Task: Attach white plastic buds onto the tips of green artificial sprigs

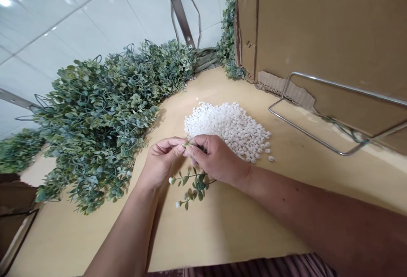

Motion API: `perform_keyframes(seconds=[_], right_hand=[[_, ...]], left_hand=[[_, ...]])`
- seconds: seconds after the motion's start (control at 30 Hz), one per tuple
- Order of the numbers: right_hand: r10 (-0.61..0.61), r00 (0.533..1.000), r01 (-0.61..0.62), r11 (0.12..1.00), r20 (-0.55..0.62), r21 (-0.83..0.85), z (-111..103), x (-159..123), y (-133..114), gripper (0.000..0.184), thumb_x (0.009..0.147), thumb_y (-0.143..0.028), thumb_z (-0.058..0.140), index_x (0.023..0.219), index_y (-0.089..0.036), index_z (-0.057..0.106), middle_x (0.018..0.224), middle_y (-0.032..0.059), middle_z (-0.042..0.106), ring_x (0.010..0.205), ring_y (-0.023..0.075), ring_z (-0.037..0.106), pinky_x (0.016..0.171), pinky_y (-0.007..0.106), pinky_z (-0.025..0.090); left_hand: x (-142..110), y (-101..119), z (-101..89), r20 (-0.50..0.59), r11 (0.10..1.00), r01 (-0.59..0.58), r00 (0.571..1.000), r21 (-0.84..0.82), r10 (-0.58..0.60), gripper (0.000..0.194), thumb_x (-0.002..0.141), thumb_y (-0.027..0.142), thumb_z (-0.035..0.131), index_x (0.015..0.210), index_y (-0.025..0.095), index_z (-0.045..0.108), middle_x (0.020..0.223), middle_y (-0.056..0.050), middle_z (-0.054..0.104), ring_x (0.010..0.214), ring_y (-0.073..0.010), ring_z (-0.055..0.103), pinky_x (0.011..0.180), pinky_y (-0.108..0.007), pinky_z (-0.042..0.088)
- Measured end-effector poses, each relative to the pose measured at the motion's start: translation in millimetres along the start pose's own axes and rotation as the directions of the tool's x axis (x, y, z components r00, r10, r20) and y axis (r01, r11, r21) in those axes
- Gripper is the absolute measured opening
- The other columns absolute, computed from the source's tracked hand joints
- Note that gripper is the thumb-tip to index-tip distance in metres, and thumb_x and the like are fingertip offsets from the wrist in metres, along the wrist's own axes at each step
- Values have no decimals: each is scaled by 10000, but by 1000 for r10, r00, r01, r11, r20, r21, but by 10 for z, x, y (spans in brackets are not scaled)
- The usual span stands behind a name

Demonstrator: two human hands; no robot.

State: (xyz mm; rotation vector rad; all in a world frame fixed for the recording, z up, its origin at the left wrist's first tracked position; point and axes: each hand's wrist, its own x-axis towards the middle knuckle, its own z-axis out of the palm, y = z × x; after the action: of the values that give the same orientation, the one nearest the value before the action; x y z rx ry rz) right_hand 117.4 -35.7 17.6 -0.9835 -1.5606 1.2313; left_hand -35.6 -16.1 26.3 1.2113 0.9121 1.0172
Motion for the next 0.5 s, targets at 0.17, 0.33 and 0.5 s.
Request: perform_keyframes(seconds=[0.17,0.33,0.5], right_hand=[[-2,999,0,999,45,39,-36,35,49,247,828,-288,451,631,-167,535,608,12,579,565,109,527,558,242,424],[27,996,-36,993,80,108,-33,42,78,243,842,-293,441,638,-177,506,598,-2,553,571,112,535,586,256,438],[5,994,-20,990,105,142,-40,47,78,243,842,-263,434,622,-178,492,602,-5,542,594,116,546,614,262,447]], left_hand=[[10,22,1,-83,998,5,997,66,0,152,592,253,794,698,161,737,609,-15,704,596,-114,632,670,-232,515],[4,79,3,-70,995,7,998,101,0,168,589,254,793,719,161,742,616,-19,716,588,-122,642,645,-234,526],[-4,100,13,-35,997,-8,999,83,11,157,608,245,781,744,176,744,595,-8,709,547,-115,631,601,-234,524]])
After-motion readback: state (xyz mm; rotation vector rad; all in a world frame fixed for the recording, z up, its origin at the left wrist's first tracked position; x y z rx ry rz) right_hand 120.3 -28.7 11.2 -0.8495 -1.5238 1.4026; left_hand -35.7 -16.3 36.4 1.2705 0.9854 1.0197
